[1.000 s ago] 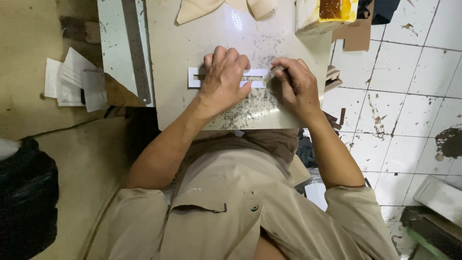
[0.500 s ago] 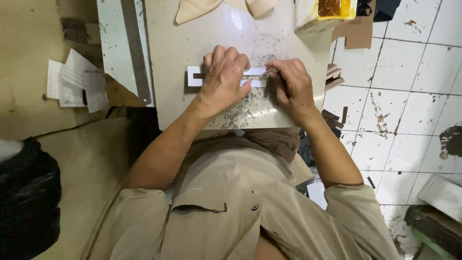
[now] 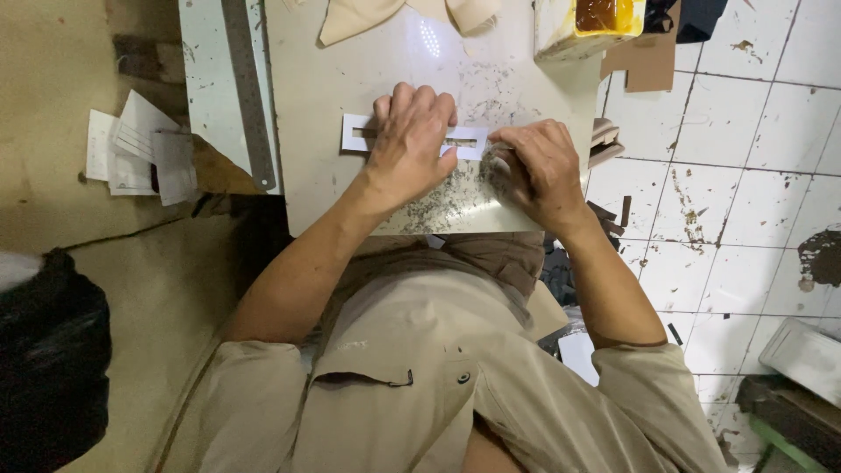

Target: Cutting a rectangular slot in a piece of paper using a ruler and utility knife, then applying glue to the edges.

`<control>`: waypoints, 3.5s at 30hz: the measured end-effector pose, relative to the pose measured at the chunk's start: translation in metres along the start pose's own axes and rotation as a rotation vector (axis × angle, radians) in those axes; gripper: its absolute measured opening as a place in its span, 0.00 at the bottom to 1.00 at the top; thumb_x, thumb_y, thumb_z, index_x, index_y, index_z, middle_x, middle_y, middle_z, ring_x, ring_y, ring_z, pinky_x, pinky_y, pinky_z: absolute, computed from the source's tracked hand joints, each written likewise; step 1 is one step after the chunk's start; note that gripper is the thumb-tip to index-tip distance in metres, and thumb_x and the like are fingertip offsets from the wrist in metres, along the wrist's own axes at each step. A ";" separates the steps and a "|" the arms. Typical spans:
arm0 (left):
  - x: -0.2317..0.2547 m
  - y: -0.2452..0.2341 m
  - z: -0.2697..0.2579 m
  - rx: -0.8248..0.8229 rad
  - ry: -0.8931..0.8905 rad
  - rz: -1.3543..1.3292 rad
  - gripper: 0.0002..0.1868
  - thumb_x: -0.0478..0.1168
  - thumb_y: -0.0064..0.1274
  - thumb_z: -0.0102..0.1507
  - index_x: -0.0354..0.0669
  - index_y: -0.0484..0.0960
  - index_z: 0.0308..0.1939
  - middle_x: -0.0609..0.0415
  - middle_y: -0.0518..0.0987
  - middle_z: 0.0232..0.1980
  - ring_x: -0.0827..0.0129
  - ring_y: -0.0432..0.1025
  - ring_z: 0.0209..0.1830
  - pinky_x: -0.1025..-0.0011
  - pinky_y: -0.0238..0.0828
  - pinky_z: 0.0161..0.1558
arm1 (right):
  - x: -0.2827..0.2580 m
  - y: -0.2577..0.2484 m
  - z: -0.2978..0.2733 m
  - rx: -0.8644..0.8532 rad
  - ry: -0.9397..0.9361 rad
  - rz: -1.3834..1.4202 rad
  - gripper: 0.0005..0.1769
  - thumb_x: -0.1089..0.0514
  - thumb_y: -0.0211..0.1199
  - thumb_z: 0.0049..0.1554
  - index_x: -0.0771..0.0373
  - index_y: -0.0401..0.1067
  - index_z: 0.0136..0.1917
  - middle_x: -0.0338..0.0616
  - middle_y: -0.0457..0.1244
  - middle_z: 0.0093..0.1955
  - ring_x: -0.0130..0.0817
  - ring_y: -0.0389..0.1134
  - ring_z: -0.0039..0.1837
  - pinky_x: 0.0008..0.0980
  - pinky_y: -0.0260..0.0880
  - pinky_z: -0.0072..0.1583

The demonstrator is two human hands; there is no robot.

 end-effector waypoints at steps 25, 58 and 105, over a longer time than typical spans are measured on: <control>0.020 -0.031 -0.017 0.001 0.190 -0.041 0.09 0.32 0.60 0.54 0.43 0.77 0.36 0.52 0.73 0.32 0.56 0.70 0.41 0.53 0.60 0.49 | 0.040 -0.009 -0.005 0.220 0.237 0.434 0.11 0.63 0.53 0.70 0.72 0.68 0.62 0.54 0.67 0.51 0.45 0.70 0.52 0.43 0.71 0.58; -0.040 -0.055 -0.006 -0.041 -0.385 -0.591 0.32 0.37 0.57 0.62 0.41 0.64 0.69 0.57 0.79 0.35 0.73 0.73 0.30 0.72 0.73 0.32 | 0.119 -0.089 0.085 0.103 0.115 -0.336 0.09 0.66 0.56 0.68 0.63 0.74 0.60 0.47 0.72 0.60 0.46 0.57 0.51 0.41 0.58 0.53; -0.069 -0.038 0.010 -0.046 -0.108 -0.289 0.31 0.42 0.68 0.58 0.45 0.71 0.62 0.47 0.73 0.48 0.61 0.71 0.41 0.65 0.76 0.38 | 0.039 0.052 0.087 -0.114 0.298 0.336 0.07 0.64 0.54 0.70 0.65 0.71 0.59 0.38 0.63 0.45 0.26 0.54 0.39 0.26 0.53 0.43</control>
Point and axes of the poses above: each hand's wrist, its own z-axis towards the middle knuckle, its own y-axis out of the palm, x = y × z, the point moved 8 cm from there along z, towards the middle knuckle
